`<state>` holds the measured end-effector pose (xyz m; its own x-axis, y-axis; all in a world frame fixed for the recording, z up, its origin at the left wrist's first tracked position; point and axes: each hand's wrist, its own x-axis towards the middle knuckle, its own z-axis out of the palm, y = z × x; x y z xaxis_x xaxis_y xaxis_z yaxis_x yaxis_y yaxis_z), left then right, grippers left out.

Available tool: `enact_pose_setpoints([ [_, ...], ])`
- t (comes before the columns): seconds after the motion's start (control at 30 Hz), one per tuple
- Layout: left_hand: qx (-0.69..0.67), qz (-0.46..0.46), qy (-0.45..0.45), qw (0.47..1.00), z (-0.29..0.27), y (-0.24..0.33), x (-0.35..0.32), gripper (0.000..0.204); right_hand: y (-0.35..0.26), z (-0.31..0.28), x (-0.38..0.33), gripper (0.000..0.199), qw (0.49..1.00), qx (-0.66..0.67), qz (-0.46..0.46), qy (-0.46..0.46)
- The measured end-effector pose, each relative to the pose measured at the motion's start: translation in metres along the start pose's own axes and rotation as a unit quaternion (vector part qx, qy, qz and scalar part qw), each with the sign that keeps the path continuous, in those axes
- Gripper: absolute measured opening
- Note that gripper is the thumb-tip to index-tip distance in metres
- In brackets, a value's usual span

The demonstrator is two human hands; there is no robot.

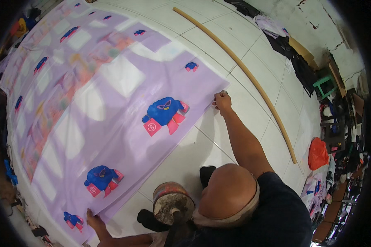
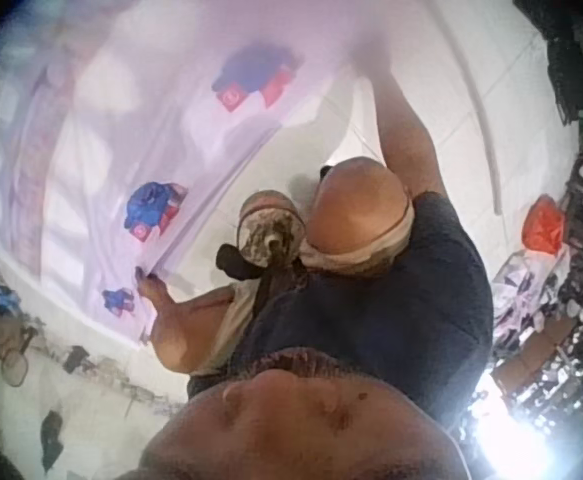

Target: The person spreads out a large printed fabric on the floor, aligns edges using weights and a long wooden guide, and then cuts the fabric into segments using shears.

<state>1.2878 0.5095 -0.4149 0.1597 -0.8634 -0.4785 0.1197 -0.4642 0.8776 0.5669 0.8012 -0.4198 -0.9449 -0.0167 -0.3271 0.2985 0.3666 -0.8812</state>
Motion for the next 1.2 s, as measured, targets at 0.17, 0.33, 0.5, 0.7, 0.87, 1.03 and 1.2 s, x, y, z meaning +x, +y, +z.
enact_pose_setpoints([
  [0.17,-0.003,0.009,-0.060,0.998,-0.003,0.018,0.037,0.031,-0.047,0.023,0.039,0.017,0.998,0.027,-0.051,0.018],
  [0.33,0.017,0.025,-0.013,0.999,0.026,0.068,0.095,0.041,-0.127,0.045,0.087,0.021,0.992,0.039,-0.010,-0.123],
  [0.5,-0.083,0.056,-0.035,0.994,-0.018,0.158,0.153,0.036,-0.230,0.082,0.090,0.015,0.980,0.107,-0.063,-0.154],
  [0.7,-0.200,0.020,0.058,0.978,0.014,0.038,0.057,0.046,-0.188,-0.058,0.060,0.016,0.939,0.258,-0.165,-0.160],
  [0.87,0.051,-0.052,-0.104,0.992,-0.056,-0.040,0.060,0.035,-0.049,-0.043,0.093,0.025,0.993,0.000,-0.011,-0.121],
  [1.03,0.071,-0.078,-0.017,0.994,-0.014,-0.033,0.039,0.028,-0.031,-0.063,0.108,0.033,0.965,-0.223,-0.058,-0.126],
  [1.2,0.159,-0.103,-0.027,0.982,-0.023,-0.007,0.047,0.023,-0.036,-0.049,0.117,0.035,0.913,-0.372,-0.067,-0.155],
])
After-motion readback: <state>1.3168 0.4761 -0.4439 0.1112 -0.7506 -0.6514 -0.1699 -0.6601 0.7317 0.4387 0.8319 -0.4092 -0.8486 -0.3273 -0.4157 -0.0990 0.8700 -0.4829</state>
